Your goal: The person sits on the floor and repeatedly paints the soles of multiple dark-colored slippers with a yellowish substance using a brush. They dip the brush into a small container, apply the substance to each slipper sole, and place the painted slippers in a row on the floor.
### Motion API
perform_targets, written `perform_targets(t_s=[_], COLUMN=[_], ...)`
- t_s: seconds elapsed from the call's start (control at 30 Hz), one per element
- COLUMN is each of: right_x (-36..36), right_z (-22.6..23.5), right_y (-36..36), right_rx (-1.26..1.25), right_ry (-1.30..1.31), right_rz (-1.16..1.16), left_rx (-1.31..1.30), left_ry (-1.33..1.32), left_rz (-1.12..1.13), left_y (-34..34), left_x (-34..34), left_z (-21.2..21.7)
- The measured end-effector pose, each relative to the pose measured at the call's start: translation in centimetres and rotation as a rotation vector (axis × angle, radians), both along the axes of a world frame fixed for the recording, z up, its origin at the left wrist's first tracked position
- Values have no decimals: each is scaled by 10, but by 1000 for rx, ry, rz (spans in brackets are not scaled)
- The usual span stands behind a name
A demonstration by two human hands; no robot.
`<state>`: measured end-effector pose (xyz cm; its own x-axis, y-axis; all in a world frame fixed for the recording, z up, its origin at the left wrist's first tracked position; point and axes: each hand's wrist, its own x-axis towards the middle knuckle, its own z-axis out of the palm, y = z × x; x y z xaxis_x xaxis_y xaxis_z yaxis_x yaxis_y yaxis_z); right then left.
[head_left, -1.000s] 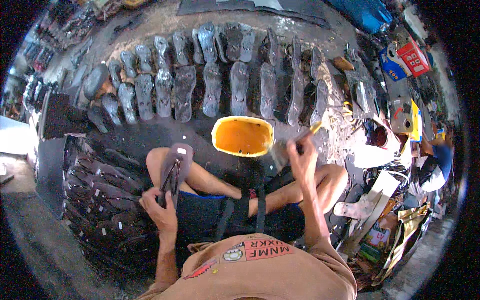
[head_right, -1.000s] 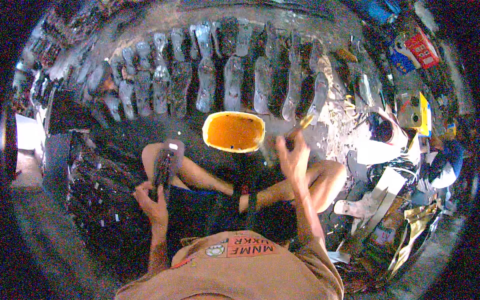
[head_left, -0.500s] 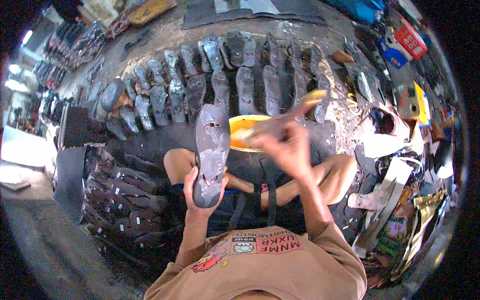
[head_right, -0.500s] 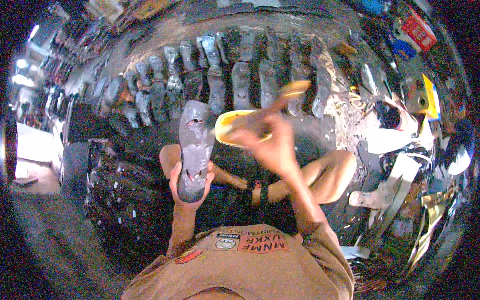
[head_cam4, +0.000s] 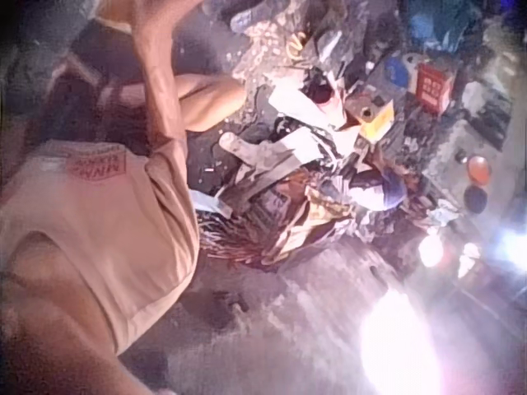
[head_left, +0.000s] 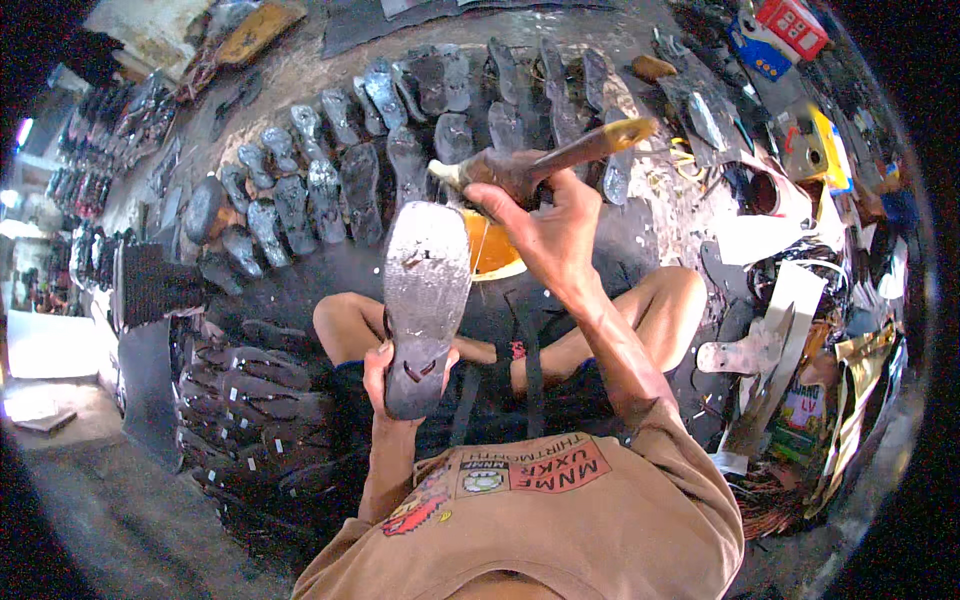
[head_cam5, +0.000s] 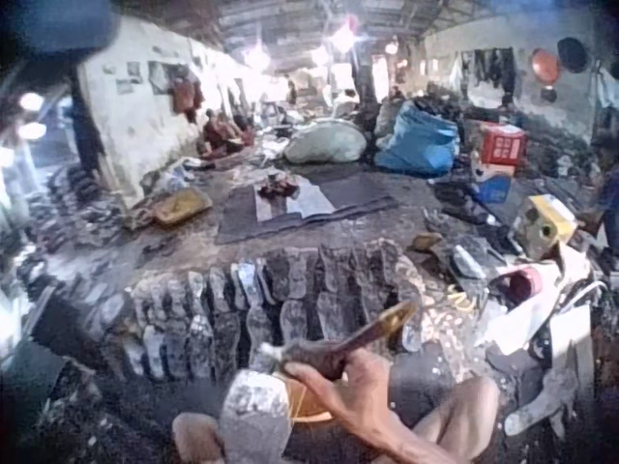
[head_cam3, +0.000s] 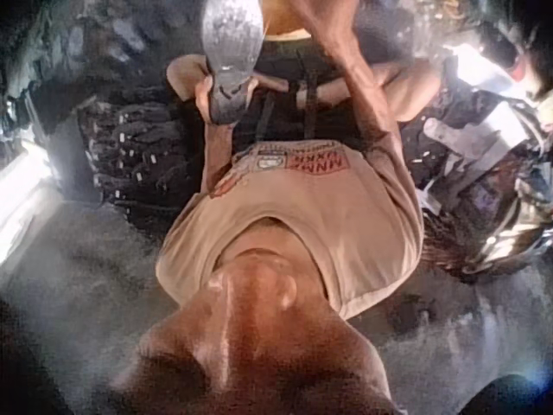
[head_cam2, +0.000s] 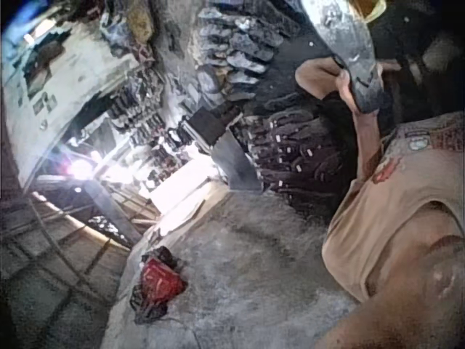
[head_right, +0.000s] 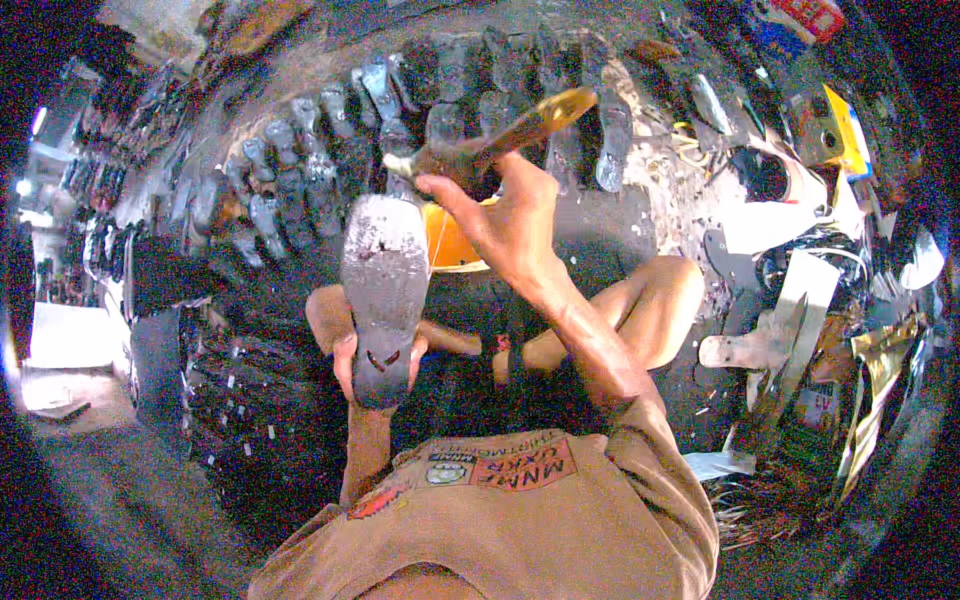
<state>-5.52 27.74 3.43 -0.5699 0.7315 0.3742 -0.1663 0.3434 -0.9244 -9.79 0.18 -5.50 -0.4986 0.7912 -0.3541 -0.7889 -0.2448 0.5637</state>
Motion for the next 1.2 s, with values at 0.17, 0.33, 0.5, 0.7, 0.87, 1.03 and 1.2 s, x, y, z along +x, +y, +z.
perform_targets(t_s=[0.17,0.33,0.5,0.7,0.87,1.03,1.2], right_x=[15,30,70,50,47,56,64], right_z=[-1,-14,-33,-4,-15,-30,-34], right_y=[-2,-7,-98,-78,-76,-70,-71], right_rx=[258,100,413,90,-94,191,326], right_ry=[-150,-80,172,-215,-42,-30,-83], right_rz=[41,184,468,311,174,79,213], left_rx=[55,8,180,321,7,204,324], left_ry=[23,191,-59,-52,157,125,-99], left_rz=[14,86,-1,154,288,177,124], left_y=[18,28,49,66,81,77,77], left_x=[10,2,-34,-12,-8,-13,-23], left_z=[-2,-27,-18,-14,9,9,-4])
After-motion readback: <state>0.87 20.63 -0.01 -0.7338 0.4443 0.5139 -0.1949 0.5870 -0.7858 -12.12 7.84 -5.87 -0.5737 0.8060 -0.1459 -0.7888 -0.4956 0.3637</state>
